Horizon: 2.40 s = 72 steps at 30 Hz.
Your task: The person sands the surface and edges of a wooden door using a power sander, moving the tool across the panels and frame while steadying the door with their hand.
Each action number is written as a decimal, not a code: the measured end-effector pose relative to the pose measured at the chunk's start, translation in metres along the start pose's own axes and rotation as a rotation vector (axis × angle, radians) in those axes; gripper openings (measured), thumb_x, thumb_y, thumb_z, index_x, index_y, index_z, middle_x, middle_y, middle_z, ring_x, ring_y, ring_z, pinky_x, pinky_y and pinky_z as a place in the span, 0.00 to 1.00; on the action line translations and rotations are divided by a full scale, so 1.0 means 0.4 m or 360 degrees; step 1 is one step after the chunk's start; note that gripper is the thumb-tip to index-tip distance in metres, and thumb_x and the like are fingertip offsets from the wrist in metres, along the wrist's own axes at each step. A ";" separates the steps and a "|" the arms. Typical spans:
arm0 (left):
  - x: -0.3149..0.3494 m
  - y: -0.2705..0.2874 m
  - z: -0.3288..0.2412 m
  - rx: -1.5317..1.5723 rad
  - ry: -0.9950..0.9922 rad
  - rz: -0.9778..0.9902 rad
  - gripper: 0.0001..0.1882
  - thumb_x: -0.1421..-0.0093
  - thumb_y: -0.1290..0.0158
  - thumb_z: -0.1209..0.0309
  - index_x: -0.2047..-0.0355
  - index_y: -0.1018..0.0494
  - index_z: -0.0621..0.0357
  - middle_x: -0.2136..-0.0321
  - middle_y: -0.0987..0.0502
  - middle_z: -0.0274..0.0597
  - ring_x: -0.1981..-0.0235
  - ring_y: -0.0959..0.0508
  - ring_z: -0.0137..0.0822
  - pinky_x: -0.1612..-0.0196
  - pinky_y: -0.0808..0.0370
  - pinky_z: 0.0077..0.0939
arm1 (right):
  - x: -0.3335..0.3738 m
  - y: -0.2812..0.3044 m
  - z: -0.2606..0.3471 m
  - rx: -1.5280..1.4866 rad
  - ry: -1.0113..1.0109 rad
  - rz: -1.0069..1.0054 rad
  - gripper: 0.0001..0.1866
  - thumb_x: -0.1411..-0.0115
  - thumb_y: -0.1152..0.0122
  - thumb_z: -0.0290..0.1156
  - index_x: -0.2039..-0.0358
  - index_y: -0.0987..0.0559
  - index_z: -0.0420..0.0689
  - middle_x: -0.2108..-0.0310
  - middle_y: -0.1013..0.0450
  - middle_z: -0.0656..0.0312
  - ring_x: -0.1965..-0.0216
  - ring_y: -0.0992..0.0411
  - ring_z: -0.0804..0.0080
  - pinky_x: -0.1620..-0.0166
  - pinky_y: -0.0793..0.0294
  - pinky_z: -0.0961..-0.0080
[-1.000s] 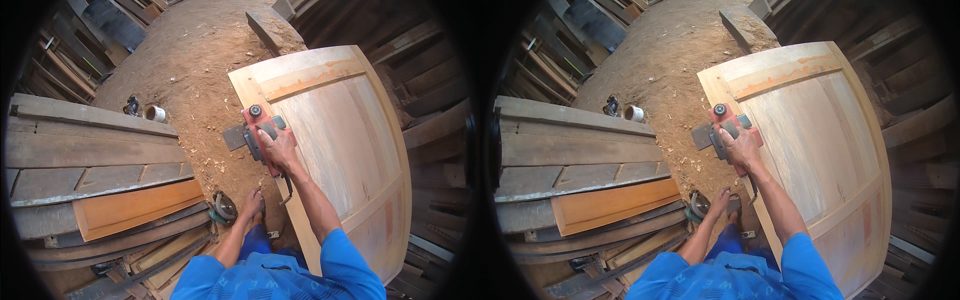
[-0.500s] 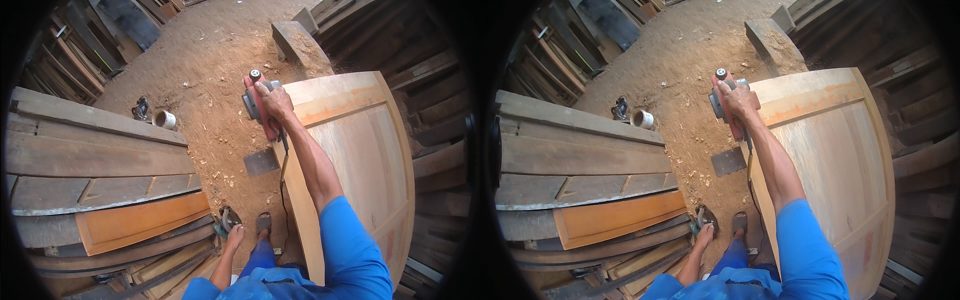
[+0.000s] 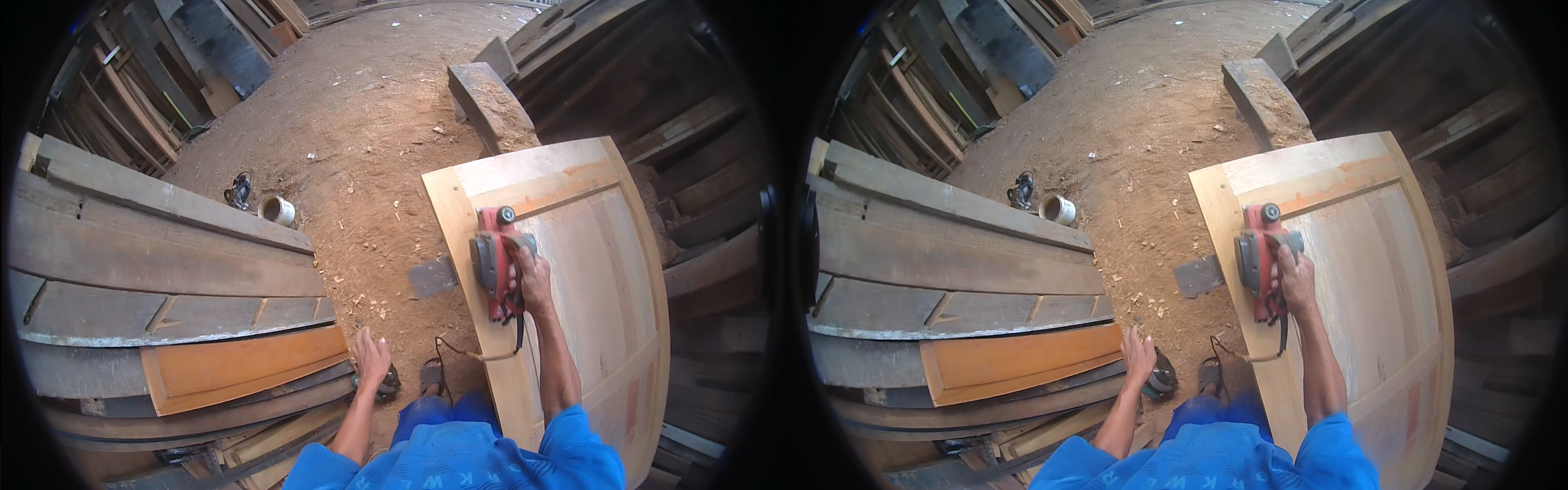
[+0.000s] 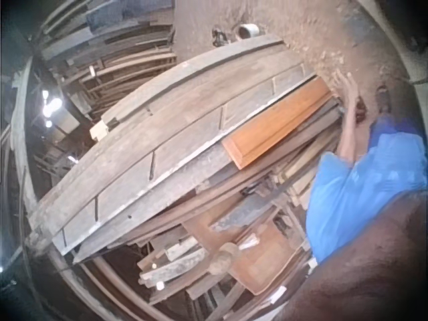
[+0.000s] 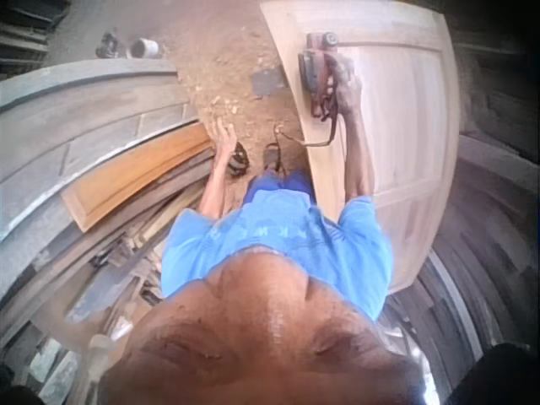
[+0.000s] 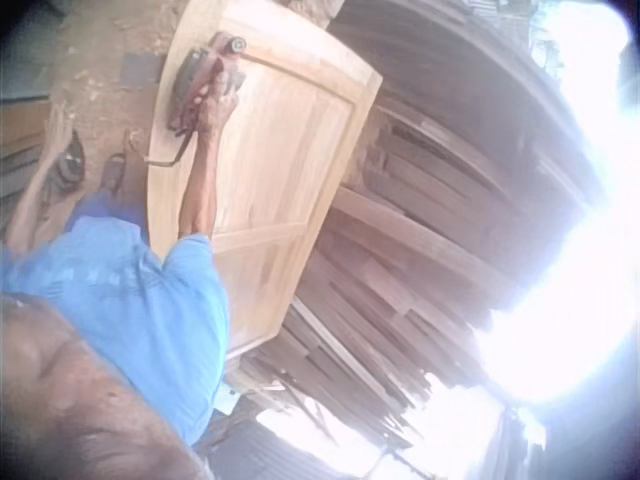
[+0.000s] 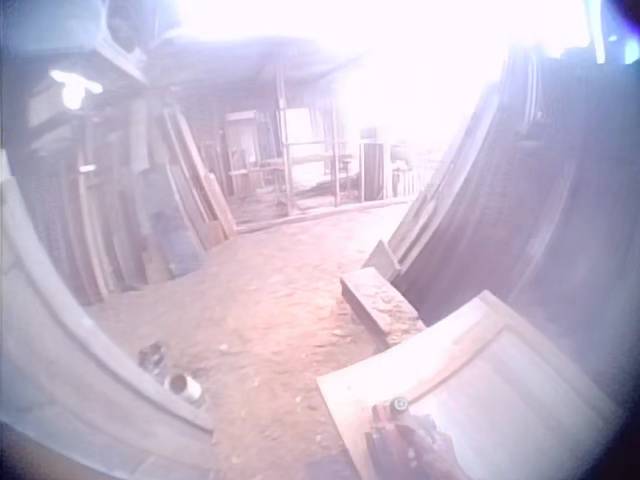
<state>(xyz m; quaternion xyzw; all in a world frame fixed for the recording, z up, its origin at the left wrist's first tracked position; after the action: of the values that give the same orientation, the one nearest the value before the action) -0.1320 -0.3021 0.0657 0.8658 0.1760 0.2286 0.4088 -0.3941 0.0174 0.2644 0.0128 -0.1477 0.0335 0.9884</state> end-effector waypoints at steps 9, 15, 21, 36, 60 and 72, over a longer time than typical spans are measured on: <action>-0.269 -0.096 -0.638 -0.0469 -0.1306 0.0214 0.42 0.32 0.53 0.53 0.27 0.49 0.69 0.26 0.53 0.68 0.23 0.55 0.62 0.23 0.61 0.57 | 0.370 0.233 -0.068 0.0014 0.0024 -0.0292 0.32 0.32 0.42 0.60 0.53 0.23 0.38 0.81 0.32 0.71 0.83 0.32 0.83 0.79 0.31 0.81; -0.406 -0.192 -0.751 -0.0820 -0.1293 0.0289 0.42 0.31 0.56 0.49 0.26 0.48 0.66 0.25 0.51 0.62 0.23 0.55 0.60 0.23 0.59 0.55 | 0.455 0.282 -0.133 -0.0017 -0.0144 -0.0306 0.33 0.34 0.39 0.62 0.52 0.22 0.39 0.78 0.29 0.70 0.80 0.30 0.84 0.75 0.29 0.82; -0.506 -0.192 -0.803 -0.0839 -0.1055 0.0290 0.43 0.30 0.58 0.47 0.26 0.49 0.66 0.24 0.51 0.60 0.22 0.57 0.58 0.23 0.63 0.54 | 0.415 0.255 -0.138 -0.0159 -0.0190 -0.0288 0.32 0.34 0.38 0.62 0.55 0.23 0.41 0.77 0.29 0.70 0.79 0.30 0.84 0.75 0.29 0.82; -1.063 -0.096 -0.883 -0.0203 -0.0666 0.1353 0.26 0.33 0.47 0.50 0.47 0.21 0.59 0.58 0.15 0.51 0.57 0.15 0.45 0.51 0.20 0.44 | 0.120 0.011 -0.020 -0.0283 -0.0134 -0.0746 0.35 0.35 0.40 0.64 0.54 0.24 0.38 0.78 0.29 0.68 0.81 0.31 0.85 0.78 0.29 0.83; -1.011 -0.082 -0.226 0.1884 0.0865 0.0995 0.20 0.28 0.54 0.45 0.60 0.25 0.46 0.76 0.25 0.29 0.75 0.26 0.32 0.69 0.32 0.35 | 0.039 -0.024 -0.028 0.0487 -0.0340 0.0219 0.32 0.40 0.36 0.54 0.55 0.21 0.33 0.68 0.21 0.51 0.62 0.21 0.60 0.54 0.23 0.63; -0.531 -0.078 0.103 0.0781 0.1102 0.1125 0.11 0.29 0.55 0.62 0.64 0.27 0.52 0.73 0.24 0.33 0.77 0.26 0.28 0.72 0.29 0.23 | -0.335 -0.230 0.080 0.0779 0.0131 0.0108 0.34 0.37 0.41 0.58 0.57 0.21 0.32 0.65 0.21 0.34 0.58 0.21 0.37 0.55 0.23 0.51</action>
<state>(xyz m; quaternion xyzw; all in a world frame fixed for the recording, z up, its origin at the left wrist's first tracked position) -0.2906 -0.4137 -0.0356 0.8163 0.0470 0.5756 0.0116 -0.5246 -0.0838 0.2542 0.2455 -0.0952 0.1018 0.9593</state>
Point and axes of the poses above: each hand's wrist, its own x-axis away from the middle knuckle, its own y-axis out of the back of the hand, z = x × y, the point moved 3 cm from there along -x, towards the middle knuckle
